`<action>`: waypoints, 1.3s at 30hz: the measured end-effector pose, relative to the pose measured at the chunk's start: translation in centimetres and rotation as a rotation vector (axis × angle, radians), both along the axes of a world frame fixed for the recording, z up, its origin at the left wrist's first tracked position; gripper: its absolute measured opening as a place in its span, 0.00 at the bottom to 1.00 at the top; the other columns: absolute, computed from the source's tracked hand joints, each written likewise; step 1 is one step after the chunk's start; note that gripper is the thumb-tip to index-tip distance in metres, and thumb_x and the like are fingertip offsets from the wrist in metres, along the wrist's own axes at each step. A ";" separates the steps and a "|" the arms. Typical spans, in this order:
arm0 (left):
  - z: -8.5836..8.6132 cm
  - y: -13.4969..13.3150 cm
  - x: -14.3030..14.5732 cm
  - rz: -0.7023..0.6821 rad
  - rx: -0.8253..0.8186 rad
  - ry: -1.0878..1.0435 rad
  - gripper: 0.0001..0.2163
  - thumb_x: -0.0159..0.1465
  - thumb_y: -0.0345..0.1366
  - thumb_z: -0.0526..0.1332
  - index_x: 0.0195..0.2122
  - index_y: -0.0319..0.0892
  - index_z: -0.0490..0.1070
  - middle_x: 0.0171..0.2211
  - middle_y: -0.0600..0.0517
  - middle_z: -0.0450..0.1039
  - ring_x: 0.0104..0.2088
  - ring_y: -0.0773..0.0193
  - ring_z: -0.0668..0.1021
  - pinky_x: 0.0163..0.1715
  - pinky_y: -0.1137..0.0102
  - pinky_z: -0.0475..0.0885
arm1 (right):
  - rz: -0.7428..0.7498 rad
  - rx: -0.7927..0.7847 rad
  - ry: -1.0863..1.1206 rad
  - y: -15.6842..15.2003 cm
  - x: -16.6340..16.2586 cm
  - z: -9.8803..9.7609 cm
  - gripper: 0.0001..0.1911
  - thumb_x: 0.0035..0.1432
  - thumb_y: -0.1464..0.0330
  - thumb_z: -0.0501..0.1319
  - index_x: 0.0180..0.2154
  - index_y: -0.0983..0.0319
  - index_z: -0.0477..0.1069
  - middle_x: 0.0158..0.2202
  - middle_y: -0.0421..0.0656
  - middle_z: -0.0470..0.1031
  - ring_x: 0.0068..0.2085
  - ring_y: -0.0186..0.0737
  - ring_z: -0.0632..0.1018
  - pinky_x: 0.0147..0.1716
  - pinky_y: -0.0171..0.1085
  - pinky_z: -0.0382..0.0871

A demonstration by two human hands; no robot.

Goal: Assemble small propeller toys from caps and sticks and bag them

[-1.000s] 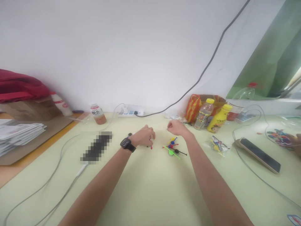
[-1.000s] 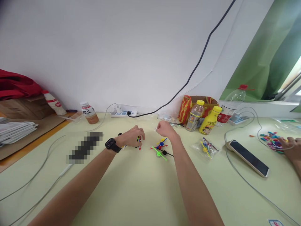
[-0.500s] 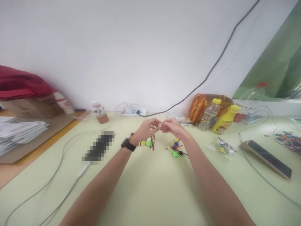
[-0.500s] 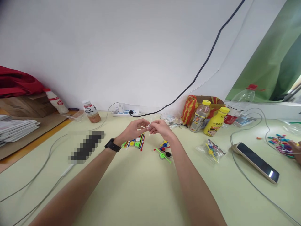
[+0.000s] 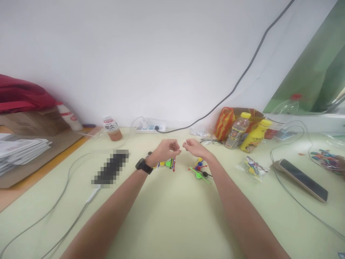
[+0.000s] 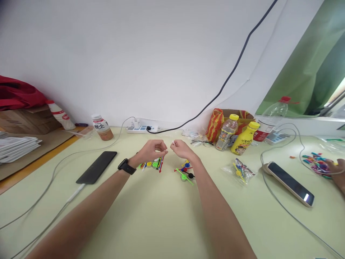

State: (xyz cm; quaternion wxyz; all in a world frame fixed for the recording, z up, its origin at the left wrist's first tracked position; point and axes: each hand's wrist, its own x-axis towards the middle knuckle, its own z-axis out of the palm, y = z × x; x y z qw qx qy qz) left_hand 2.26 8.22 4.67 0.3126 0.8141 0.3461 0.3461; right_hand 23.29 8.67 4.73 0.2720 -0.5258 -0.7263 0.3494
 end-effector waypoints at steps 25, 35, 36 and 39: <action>-0.2 -1.4 1.5 0.107 0.182 0.194 0.12 0.69 0.43 0.62 0.50 0.46 0.76 0.50 0.48 0.80 0.51 0.55 0.80 0.54 0.61 0.74 | 0.027 -0.109 -0.325 -0.6 5.8 2.7 0.04 0.48 0.74 0.64 0.30 0.62 0.76 0.30 0.44 0.81 0.30 0.40 0.79 0.28 0.34 0.67; 0.9 -2.6 3.2 -0.050 0.046 -0.139 0.09 0.69 0.41 0.62 0.41 0.42 0.75 0.40 0.48 0.81 0.39 0.62 0.83 0.44 0.67 0.79 | 0.180 0.023 0.051 -0.9 2.3 2.6 0.07 0.58 0.68 0.57 0.38 0.61 0.71 0.31 0.39 0.75 0.32 0.34 0.74 0.32 0.32 0.66; 0.7 -2.5 3.1 -0.036 0.038 -0.133 0.08 0.68 0.41 0.63 0.39 0.41 0.74 0.38 0.49 0.81 0.37 0.62 0.83 0.42 0.68 0.79 | 0.163 0.054 -0.013 -0.8 2.3 2.3 0.08 0.60 0.67 0.56 0.38 0.61 0.72 0.33 0.40 0.76 0.33 0.35 0.74 0.32 0.32 0.66; 0.1 -2.3 2.8 -0.014 0.045 -0.044 0.08 0.66 0.40 0.65 0.33 0.42 0.73 0.34 0.50 0.80 0.34 0.63 0.82 0.39 0.69 0.78 | 0.101 0.101 -0.144 0.0 2.6 1.1 0.10 0.63 0.67 0.55 0.38 0.62 0.74 0.36 0.41 0.76 0.36 0.36 0.73 0.35 0.33 0.65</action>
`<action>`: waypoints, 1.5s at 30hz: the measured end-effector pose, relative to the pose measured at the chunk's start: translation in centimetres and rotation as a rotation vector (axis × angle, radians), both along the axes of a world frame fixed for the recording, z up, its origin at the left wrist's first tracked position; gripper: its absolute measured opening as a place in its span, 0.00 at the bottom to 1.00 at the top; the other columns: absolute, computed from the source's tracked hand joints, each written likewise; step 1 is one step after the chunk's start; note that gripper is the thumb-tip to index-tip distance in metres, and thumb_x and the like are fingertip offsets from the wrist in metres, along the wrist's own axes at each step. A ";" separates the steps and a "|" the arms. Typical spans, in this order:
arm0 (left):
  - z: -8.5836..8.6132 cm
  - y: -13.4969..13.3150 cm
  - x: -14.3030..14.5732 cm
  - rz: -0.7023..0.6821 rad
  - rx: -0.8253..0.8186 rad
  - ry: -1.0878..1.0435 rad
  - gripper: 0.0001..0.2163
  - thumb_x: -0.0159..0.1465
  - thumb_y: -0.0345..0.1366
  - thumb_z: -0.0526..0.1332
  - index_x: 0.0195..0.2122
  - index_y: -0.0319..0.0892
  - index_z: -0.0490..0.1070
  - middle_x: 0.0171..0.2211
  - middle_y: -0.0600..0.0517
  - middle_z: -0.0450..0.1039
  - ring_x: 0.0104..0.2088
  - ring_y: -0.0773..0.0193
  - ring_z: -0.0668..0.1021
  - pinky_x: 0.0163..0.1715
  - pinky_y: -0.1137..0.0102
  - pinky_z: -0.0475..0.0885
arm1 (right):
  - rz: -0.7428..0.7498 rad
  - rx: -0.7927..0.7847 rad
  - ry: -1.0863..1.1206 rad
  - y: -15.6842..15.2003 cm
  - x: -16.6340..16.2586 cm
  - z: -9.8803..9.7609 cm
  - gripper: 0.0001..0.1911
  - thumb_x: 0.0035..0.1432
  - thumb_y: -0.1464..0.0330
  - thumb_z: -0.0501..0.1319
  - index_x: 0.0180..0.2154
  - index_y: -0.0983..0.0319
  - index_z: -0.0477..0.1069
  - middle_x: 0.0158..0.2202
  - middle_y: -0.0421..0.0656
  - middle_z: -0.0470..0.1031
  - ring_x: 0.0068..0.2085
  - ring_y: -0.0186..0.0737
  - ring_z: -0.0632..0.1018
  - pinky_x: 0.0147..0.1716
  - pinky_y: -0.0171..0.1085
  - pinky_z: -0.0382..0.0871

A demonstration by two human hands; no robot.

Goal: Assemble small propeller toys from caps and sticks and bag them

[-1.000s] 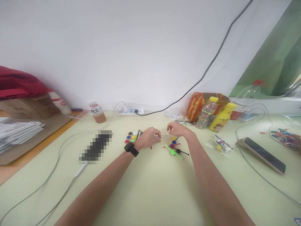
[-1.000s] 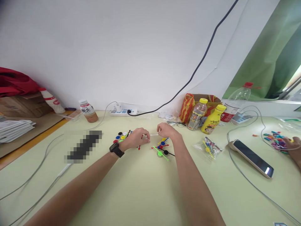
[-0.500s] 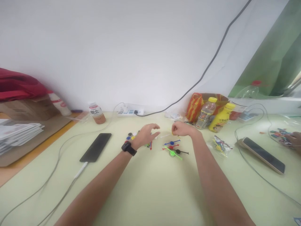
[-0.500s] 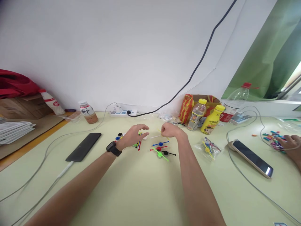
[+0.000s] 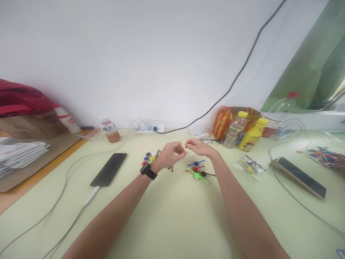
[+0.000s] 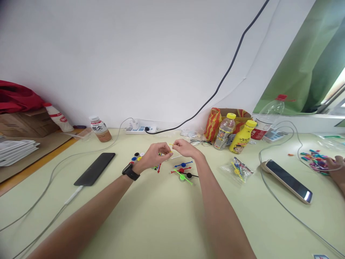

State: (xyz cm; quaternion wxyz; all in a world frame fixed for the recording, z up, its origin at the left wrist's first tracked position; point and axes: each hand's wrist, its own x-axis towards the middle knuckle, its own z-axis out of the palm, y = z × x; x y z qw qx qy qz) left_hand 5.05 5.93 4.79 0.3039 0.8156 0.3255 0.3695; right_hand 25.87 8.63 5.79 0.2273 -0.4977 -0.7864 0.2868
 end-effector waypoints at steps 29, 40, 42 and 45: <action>-1.9 0.3 0.2 0.159 0.271 0.663 0.11 0.72 0.39 0.58 0.34 0.41 0.76 0.36 0.47 0.74 0.35 0.57 0.78 0.36 0.66 0.69 | -0.129 -0.092 -0.325 0.8 1.8 -1.8 0.06 0.50 0.77 0.65 0.32 0.64 0.79 0.36 0.47 0.83 0.35 0.39 0.79 0.33 0.33 0.67; -0.9 0.9 -0.3 0.220 0.313 0.577 0.08 0.70 0.38 0.59 0.44 0.42 0.76 0.42 0.46 0.78 0.44 0.52 0.79 0.43 0.61 0.72 | 0.139 -0.314 -0.370 -0.9 2.4 1.1 0.09 0.41 0.71 0.72 0.30 0.59 0.82 0.31 0.39 0.82 0.33 0.41 0.79 0.28 0.34 0.64; 0.1 1.0 -0.7 0.218 0.297 0.533 0.08 0.70 0.37 0.59 0.44 0.43 0.77 0.42 0.47 0.79 0.42 0.54 0.80 0.42 0.61 0.72 | 0.123 -0.311 -0.360 -0.9 2.3 1.2 0.07 0.42 0.72 0.71 0.29 0.60 0.81 0.30 0.40 0.82 0.32 0.41 0.78 0.28 0.35 0.64; 1.5 0.9 -1.4 0.151 0.244 0.417 0.08 0.70 0.39 0.59 0.41 0.44 0.77 0.39 0.49 0.80 0.38 0.57 0.80 0.40 0.63 0.74 | 0.106 -0.273 -0.314 -1.0 2.4 1.9 0.05 0.48 0.70 0.68 0.32 0.60 0.79 0.33 0.42 0.82 0.34 0.41 0.78 0.29 0.35 0.65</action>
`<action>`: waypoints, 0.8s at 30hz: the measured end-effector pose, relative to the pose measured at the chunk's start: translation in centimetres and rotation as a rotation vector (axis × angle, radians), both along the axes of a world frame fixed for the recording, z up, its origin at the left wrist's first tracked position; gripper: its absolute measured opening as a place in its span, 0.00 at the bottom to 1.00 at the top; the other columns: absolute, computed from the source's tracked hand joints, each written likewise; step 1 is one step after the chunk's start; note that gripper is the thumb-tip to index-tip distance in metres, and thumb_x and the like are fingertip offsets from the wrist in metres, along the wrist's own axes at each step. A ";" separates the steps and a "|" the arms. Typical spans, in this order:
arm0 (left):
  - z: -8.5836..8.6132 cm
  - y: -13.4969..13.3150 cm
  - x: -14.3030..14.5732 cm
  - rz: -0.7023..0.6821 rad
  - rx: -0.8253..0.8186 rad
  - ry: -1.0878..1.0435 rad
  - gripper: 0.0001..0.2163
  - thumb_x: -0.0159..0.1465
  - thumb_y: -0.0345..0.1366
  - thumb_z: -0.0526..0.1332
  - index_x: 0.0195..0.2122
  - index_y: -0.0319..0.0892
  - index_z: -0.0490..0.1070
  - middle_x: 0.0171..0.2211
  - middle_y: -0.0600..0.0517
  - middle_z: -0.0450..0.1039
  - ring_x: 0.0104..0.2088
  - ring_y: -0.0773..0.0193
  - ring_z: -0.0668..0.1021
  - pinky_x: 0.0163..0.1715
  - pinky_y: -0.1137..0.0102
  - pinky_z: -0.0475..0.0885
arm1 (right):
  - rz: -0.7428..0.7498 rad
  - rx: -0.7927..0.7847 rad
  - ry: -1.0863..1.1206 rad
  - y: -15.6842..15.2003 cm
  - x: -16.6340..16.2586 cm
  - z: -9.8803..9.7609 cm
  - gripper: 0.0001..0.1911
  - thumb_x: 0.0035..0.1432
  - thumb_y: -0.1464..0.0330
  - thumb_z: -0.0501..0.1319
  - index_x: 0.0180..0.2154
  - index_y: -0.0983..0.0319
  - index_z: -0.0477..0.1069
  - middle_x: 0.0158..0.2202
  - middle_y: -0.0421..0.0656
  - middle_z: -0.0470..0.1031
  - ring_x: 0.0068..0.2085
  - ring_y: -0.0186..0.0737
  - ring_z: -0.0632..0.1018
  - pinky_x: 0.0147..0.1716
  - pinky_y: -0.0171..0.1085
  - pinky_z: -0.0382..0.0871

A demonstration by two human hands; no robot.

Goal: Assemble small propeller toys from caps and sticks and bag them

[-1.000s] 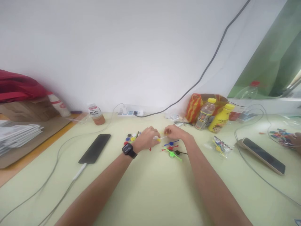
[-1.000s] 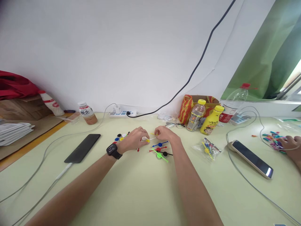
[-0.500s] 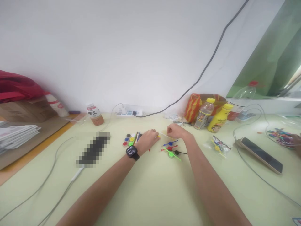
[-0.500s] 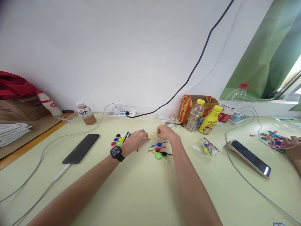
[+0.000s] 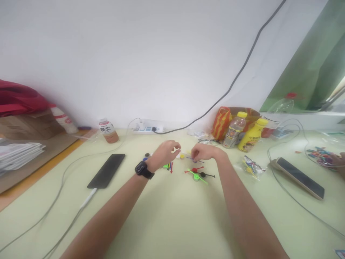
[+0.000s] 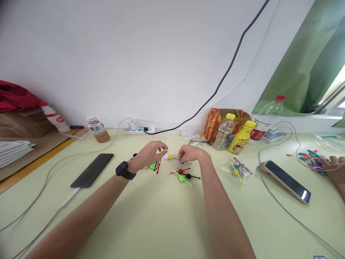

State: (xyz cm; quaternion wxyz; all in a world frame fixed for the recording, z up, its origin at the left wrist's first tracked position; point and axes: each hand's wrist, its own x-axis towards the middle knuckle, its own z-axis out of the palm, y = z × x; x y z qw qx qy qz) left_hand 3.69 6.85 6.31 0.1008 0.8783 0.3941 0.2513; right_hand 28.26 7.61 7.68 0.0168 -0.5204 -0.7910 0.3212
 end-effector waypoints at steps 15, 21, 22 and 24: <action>0.2 -0.9 0.5 -0.235 -0.185 -0.411 0.08 0.68 0.38 0.63 0.43 0.41 0.76 0.41 0.48 0.82 0.40 0.61 0.84 0.46 0.67 0.80 | -0.063 -0.091 0.745 -0.8 -2.9 0.5 0.05 0.53 0.71 0.61 0.35 0.61 0.69 0.29 0.39 0.74 0.34 0.36 0.75 0.38 0.35 0.70; -0.2 -0.9 0.4 -0.182 -0.215 -0.421 0.06 0.65 0.37 0.65 0.37 0.40 0.73 0.35 0.50 0.80 0.35 0.63 0.82 0.39 0.69 0.78 | -0.111 0.127 0.419 -0.3 -3.3 0.0 0.11 0.61 0.68 0.54 0.43 0.61 0.72 0.37 0.41 0.75 0.38 0.37 0.74 0.37 0.33 0.66; -0.3 -0.9 0.4 -0.164 -0.217 -0.399 0.06 0.64 0.37 0.65 0.35 0.40 0.72 0.34 0.51 0.79 0.34 0.63 0.82 0.37 0.70 0.78 | -0.145 0.178 0.335 0.0 -3.1 -0.3 0.12 0.63 0.68 0.53 0.44 0.61 0.72 0.39 0.42 0.76 0.40 0.38 0.74 0.38 0.33 0.66; -0.6 -0.9 0.3 -0.149 -0.219 -0.311 0.07 0.63 0.38 0.67 0.31 0.41 0.72 0.31 0.52 0.79 0.33 0.63 0.81 0.35 0.70 0.76 | -0.209 0.248 0.212 0.7 -2.3 -1.2 0.12 0.64 0.70 0.53 0.44 0.61 0.73 0.43 0.44 0.77 0.43 0.40 0.74 0.41 0.34 0.66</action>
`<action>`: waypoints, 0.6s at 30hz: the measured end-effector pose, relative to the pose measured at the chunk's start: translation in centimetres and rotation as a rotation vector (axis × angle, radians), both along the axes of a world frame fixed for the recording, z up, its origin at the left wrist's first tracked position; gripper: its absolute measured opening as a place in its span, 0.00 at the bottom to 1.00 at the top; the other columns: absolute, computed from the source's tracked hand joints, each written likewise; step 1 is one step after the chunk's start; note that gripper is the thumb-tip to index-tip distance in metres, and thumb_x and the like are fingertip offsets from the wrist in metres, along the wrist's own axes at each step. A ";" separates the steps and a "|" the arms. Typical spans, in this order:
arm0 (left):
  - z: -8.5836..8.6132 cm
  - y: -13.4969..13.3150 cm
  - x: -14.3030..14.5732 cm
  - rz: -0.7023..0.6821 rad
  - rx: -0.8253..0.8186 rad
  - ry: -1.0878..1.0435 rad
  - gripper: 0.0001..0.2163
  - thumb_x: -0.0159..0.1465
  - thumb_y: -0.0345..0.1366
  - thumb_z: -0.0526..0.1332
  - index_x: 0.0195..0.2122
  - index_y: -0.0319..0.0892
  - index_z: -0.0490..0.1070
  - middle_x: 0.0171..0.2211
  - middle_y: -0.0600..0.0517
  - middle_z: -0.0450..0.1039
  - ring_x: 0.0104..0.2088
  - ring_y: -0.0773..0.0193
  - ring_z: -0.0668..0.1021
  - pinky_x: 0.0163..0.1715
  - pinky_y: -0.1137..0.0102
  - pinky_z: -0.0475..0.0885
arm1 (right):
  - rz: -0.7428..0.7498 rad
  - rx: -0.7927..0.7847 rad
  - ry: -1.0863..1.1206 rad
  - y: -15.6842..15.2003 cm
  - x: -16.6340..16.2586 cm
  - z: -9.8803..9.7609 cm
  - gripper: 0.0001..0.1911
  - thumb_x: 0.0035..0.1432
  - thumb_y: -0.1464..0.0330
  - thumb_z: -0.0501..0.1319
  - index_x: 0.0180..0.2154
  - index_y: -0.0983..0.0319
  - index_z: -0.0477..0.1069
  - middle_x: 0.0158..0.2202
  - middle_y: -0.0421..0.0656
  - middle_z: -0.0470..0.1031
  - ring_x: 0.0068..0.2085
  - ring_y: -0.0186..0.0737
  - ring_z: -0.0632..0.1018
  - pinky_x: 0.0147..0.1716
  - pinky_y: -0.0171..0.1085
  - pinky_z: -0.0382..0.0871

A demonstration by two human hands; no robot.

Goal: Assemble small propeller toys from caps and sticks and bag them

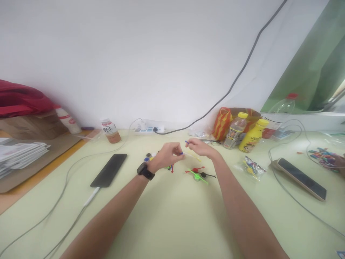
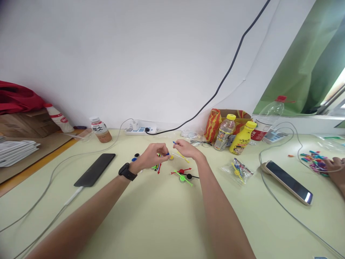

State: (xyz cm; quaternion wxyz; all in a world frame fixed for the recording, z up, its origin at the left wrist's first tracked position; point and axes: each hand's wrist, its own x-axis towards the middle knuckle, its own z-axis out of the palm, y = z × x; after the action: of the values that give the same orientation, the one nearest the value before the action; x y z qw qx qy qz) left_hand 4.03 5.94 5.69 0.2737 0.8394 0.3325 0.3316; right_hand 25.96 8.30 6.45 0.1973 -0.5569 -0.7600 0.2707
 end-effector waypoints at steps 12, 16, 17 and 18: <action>-0.8 0.3 -1.2 -0.067 0.117 0.435 0.04 0.58 0.39 0.71 0.34 0.48 0.81 0.39 0.49 0.79 0.43 0.54 0.78 0.41 0.66 0.72 | -0.020 0.036 -0.167 1.0 1.3 -2.8 0.09 0.57 0.71 0.65 0.42 0.62 0.78 0.43 0.46 0.79 0.41 0.39 0.77 0.37 0.33 0.65; -0.9 0.9 -1.6 -0.046 0.202 0.422 0.13 0.58 0.43 0.71 0.44 0.48 0.80 0.43 0.49 0.80 0.45 0.52 0.76 0.45 0.63 0.70 | 0.144 -0.002 -0.114 0.7 -0.6 -2.4 0.09 0.59 0.68 0.65 0.42 0.59 0.80 0.40 0.41 0.79 0.35 0.35 0.76 0.32 0.31 0.65; -1.0 1.0 -1.6 -0.035 0.215 0.429 0.13 0.59 0.43 0.71 0.44 0.48 0.80 0.43 0.49 0.81 0.45 0.52 0.76 0.45 0.63 0.70 | 0.164 -0.010 -0.109 0.7 -0.9 -2.5 0.09 0.58 0.69 0.65 0.42 0.58 0.81 0.39 0.41 0.79 0.34 0.34 0.76 0.32 0.31 0.65; -1.1 1.1 -1.6 -0.029 0.223 0.438 0.13 0.60 0.44 0.71 0.44 0.47 0.80 0.44 0.49 0.81 0.44 0.53 0.76 0.44 0.63 0.69 | 0.174 -0.014 -0.107 0.6 -1.1 -2.6 0.09 0.58 0.70 0.65 0.41 0.58 0.81 0.39 0.41 0.79 0.34 0.34 0.76 0.32 0.31 0.65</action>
State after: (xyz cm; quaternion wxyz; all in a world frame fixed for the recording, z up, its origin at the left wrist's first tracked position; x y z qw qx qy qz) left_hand 2.40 7.05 4.57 0.1056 0.9210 0.3330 0.1725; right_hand 24.91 8.95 3.85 0.1282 -0.5037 -0.8132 0.2620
